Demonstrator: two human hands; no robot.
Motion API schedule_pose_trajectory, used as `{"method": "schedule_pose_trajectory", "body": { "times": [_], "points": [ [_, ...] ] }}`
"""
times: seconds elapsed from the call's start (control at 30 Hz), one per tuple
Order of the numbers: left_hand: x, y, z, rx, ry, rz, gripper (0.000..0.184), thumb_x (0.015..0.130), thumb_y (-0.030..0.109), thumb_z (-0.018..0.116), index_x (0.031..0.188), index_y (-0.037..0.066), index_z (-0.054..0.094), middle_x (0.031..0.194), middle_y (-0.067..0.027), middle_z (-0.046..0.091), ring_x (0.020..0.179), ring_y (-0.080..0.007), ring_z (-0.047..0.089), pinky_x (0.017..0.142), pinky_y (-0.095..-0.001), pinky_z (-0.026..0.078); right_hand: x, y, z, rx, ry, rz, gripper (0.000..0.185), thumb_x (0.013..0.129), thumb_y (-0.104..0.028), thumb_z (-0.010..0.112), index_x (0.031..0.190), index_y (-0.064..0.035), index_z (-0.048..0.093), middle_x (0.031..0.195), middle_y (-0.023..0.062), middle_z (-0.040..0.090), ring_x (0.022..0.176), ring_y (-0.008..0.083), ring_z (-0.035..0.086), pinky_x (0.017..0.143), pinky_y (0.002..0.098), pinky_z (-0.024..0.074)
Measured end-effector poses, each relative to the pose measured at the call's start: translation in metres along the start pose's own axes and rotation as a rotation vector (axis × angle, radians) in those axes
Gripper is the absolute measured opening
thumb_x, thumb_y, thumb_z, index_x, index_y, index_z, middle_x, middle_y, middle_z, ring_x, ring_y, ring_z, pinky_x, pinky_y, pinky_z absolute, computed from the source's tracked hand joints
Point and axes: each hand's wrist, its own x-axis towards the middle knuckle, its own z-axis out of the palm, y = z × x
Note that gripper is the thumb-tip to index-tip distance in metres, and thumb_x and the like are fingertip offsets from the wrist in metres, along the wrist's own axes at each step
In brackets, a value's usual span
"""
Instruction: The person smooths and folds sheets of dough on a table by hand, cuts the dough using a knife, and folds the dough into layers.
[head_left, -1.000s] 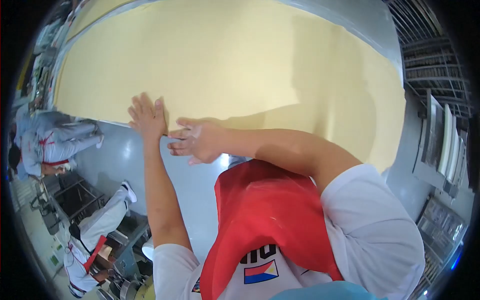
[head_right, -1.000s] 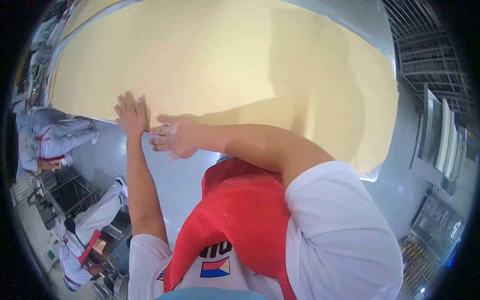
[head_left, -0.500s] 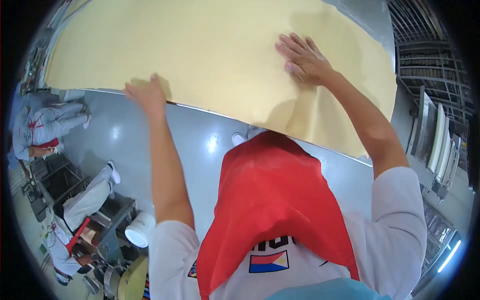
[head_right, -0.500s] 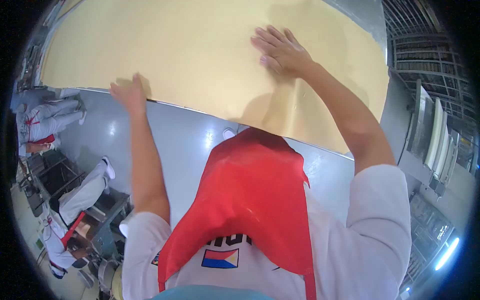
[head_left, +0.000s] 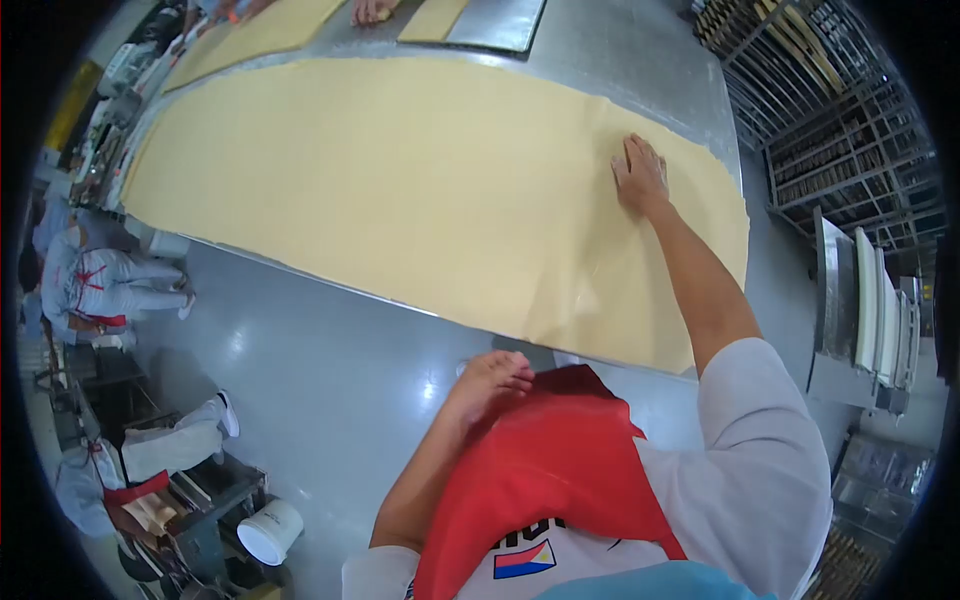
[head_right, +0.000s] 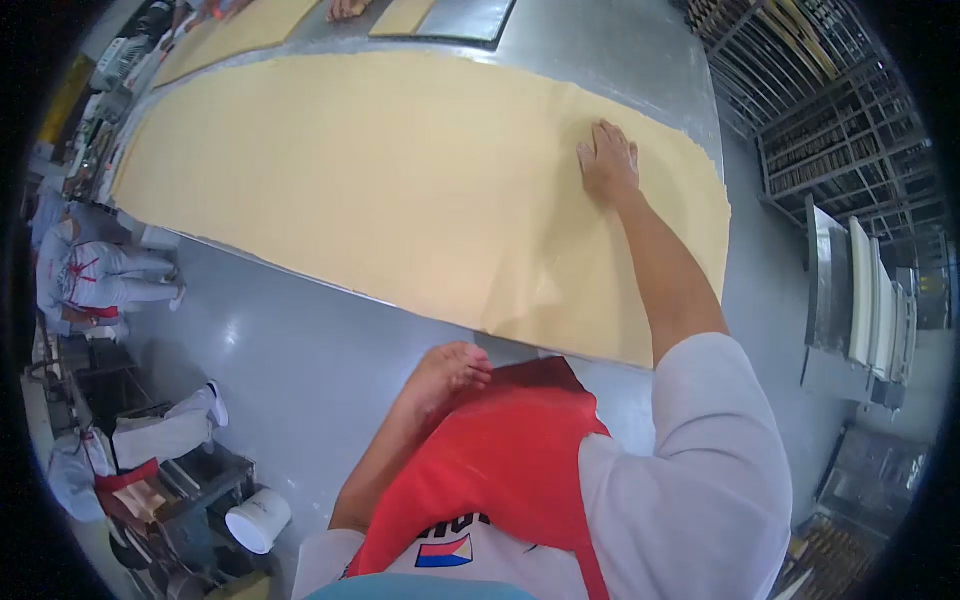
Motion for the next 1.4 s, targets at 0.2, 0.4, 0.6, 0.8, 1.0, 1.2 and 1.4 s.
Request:
{"method": "schedule_pose_trajectory", "body": {
  "times": [0.2, 0.4, 0.6, 0.8, 1.0, 1.2, 1.4],
  "points": [
    [0.016, -0.018, 0.096, -0.327, 0.264, 0.137, 0.027, 0.1, 0.026, 0.068, 0.106, 0.002, 0.06, 0.101, -0.0121, 0.068, 0.087, -0.0199, 0.068, 0.078, -0.0325, 0.057, 0.118, 0.043, 0.001, 0.193, -0.142, -0.129, 0.078, 0.075, -0.048, 0.08, 0.139, -0.0076, 0.058, 0.144, 0.015, 0.057, 0.135, 0.032, 0.052, 0.114, 0.0555, 0.031],
    [0.038, -0.027, 0.135, -0.338, 0.563, 0.298, 0.023, 0.102, 0.028, 0.063, 0.1, 0.005, 0.062, 0.089, -0.0078, 0.067, 0.081, -0.018, 0.063, 0.077, -0.036, 0.053, 0.186, 0.055, 0.026, 0.348, -0.296, -0.392, 0.054, 0.065, -0.031, 0.086, 0.109, -0.0031, 0.071, 0.108, 0.0152, 0.07, 0.101, 0.0331, 0.064, 0.084, 0.044, 0.0514],
    [0.06, -0.013, 0.153, -0.142, 0.77, 0.299, 0.021, 0.104, 0.028, 0.061, 0.106, 0.007, 0.063, 0.097, -0.0027, 0.069, 0.084, -0.0133, 0.062, 0.079, -0.0324, 0.051, 0.201, 0.033, 0.015, 0.125, -0.123, -0.53, 0.05, 0.068, -0.033, 0.086, 0.105, -0.005, 0.069, 0.11, 0.0125, 0.067, 0.107, 0.0323, 0.063, 0.095, 0.0417, 0.0503],
    [0.075, -0.007, 0.153, -0.097, 0.831, 0.376, 0.023, 0.105, 0.025, 0.057, 0.117, 0.006, 0.063, 0.109, -0.0042, 0.069, 0.095, -0.0148, 0.063, 0.085, -0.0341, 0.052, 0.224, 0.022, 0.015, 0.434, -0.44, -0.483, 0.055, 0.064, -0.026, 0.091, 0.106, 0.0015, 0.068, 0.107, 0.0164, 0.073, 0.095, 0.0308, 0.071, 0.085, 0.0402, 0.055],
    [0.083, -0.005, 0.157, -0.154, 0.864, 0.428, 0.025, 0.104, 0.021, 0.058, 0.118, 0.001, 0.061, 0.111, -0.0077, 0.066, 0.094, -0.0157, 0.065, 0.082, -0.0322, 0.054, 0.245, 0.023, 0.027, 0.069, -0.485, -0.56, 0.069, 0.062, -0.021, 0.094, 0.117, 0.0058, 0.063, 0.105, 0.0167, 0.072, 0.095, 0.0278, 0.069, 0.085, 0.0383, 0.0538],
    [0.087, 0.004, 0.17, -0.295, 0.867, 0.532, 0.026, 0.105, 0.021, 0.053, 0.124, 0.004, 0.061, 0.116, -0.0074, 0.069, 0.103, -0.0204, 0.066, 0.09, -0.0379, 0.054, 0.24, 0.037, 0.013, 0.515, -0.721, -0.438, 0.064, 0.07, -0.019, 0.087, 0.124, 0.0069, 0.062, 0.106, 0.0193, 0.071, 0.098, 0.0281, 0.068, 0.085, 0.0415, 0.0521],
    [0.099, -0.015, 0.177, -0.512, 0.686, 0.484, 0.029, 0.105, 0.021, 0.05, 0.126, 0.002, 0.057, 0.12, -0.0112, 0.067, 0.11, -0.0244, 0.065, 0.091, -0.0418, 0.053, 0.261, 0.094, 0.032, 0.115, -0.605, -0.61, 0.044, 0.083, -0.039, 0.078, 0.093, 0.0037, 0.075, 0.072, 0.0183, 0.069, 0.071, 0.0307, 0.067, 0.068, 0.0488, 0.0502]
  ]
}}
